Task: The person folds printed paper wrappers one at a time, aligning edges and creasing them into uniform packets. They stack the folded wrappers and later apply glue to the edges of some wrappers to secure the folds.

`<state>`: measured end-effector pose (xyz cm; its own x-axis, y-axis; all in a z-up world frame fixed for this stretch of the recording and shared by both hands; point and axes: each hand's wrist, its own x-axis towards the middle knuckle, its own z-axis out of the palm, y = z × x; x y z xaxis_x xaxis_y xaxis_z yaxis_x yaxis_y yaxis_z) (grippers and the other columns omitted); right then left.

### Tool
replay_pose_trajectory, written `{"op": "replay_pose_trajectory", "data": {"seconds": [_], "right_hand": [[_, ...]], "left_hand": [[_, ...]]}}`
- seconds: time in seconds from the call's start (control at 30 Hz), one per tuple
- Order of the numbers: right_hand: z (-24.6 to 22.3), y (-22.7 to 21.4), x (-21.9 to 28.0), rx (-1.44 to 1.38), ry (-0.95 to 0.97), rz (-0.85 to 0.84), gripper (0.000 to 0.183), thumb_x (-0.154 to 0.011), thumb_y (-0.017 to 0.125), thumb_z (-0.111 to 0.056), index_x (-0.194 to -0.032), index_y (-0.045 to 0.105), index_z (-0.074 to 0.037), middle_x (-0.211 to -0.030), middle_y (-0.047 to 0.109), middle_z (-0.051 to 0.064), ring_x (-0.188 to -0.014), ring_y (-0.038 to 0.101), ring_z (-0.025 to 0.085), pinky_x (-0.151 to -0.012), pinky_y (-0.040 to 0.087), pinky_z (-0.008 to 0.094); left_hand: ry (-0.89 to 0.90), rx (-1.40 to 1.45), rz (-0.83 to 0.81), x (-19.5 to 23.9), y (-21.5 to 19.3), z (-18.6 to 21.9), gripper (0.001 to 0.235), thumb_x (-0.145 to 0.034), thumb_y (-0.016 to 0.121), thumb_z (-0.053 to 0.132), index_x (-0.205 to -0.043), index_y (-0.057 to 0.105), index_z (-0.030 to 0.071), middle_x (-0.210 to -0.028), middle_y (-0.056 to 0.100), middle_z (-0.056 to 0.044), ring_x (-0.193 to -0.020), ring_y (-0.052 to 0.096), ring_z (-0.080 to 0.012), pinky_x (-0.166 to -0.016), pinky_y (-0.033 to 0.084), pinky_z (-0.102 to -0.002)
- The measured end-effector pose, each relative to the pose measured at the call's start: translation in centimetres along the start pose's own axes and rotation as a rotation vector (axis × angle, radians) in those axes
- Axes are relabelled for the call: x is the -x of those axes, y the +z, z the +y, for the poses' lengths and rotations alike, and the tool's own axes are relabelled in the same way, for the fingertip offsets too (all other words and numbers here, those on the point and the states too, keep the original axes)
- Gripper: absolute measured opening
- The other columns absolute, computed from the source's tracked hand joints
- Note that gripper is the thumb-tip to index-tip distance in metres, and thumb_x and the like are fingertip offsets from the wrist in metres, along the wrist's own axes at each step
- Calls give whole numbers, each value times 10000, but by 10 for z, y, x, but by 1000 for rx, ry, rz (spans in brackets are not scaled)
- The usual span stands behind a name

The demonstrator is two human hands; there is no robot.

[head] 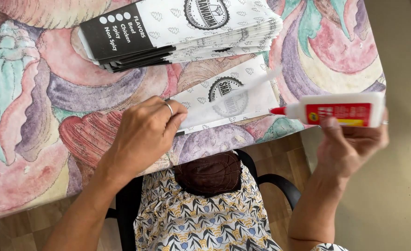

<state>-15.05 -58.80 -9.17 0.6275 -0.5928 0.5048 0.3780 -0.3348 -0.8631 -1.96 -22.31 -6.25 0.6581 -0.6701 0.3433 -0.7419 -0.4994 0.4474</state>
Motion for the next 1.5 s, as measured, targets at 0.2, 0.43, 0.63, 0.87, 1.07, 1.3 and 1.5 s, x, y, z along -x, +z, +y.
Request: {"op": "replay_pose_trajectory", "data": {"seconds": [0.2,0.43,0.63,0.87,1.07,1.3,1.5], "right_hand": [[-1,19,5,-50,162,-123,422,-837,856,7,-1093,529,-65,-876,583,47,-838,623,165,-807,624,334],[9,-7,-6,86,104,-50,383,-882,869,19,-994,505,-21,-859,439,25,-855,553,172,-759,635,416],[5,6,-1,52,122,-60,407,-830,898,-64,-1001,529,-46,-783,475,12,-782,539,141,-732,581,334],[11,-4,-2,68,67,-70,346,-880,873,-18,-1048,571,-24,-889,484,16,-895,587,168,-816,635,392],[8,51,28,-105,144,-103,390,-818,853,33,-1006,528,-71,-814,505,9,-794,545,113,-720,592,359],[17,116,66,-219,158,-245,514,-725,881,16,-1129,564,-17,-902,702,177,-968,738,255,-934,609,422],[7,158,93,-283,174,-361,507,-728,870,32,-1149,594,-30,-959,731,195,-962,732,253,-912,612,442]], "left_hand": [[-70,34,-76,-12,-12,-6,116,-963,732,124,-1042,690,50,-841,738,-79,-687,700,-212,-678,600,-406],[-76,96,-107,-22,-19,-9,83,-974,722,130,-964,677,61,-805,742,-73,-644,690,-243,-630,546,-435],[-96,144,-120,-24,-22,-9,79,-978,698,133,-943,675,67,-837,761,-58,-670,702,-270,-607,504,-439],[-153,187,-179,-25,-22,-11,112,-978,694,139,-1000,717,32,-879,777,-79,-660,723,-219,-645,589,-413],[-234,282,-225,-32,-23,-11,82,-954,693,112,-949,748,51,-905,782,-73,-746,719,-208,-747,584,-396],[-194,302,-163,-40,-9,-35,154,-870,688,195,-766,682,82,-623,671,-180,-716,691,-483,-665,514,-565],[-184,366,-186,-45,-12,-40,151,-852,712,185,-729,713,97,-590,674,-151,-688,700,-447,-699,538,-532]]}}
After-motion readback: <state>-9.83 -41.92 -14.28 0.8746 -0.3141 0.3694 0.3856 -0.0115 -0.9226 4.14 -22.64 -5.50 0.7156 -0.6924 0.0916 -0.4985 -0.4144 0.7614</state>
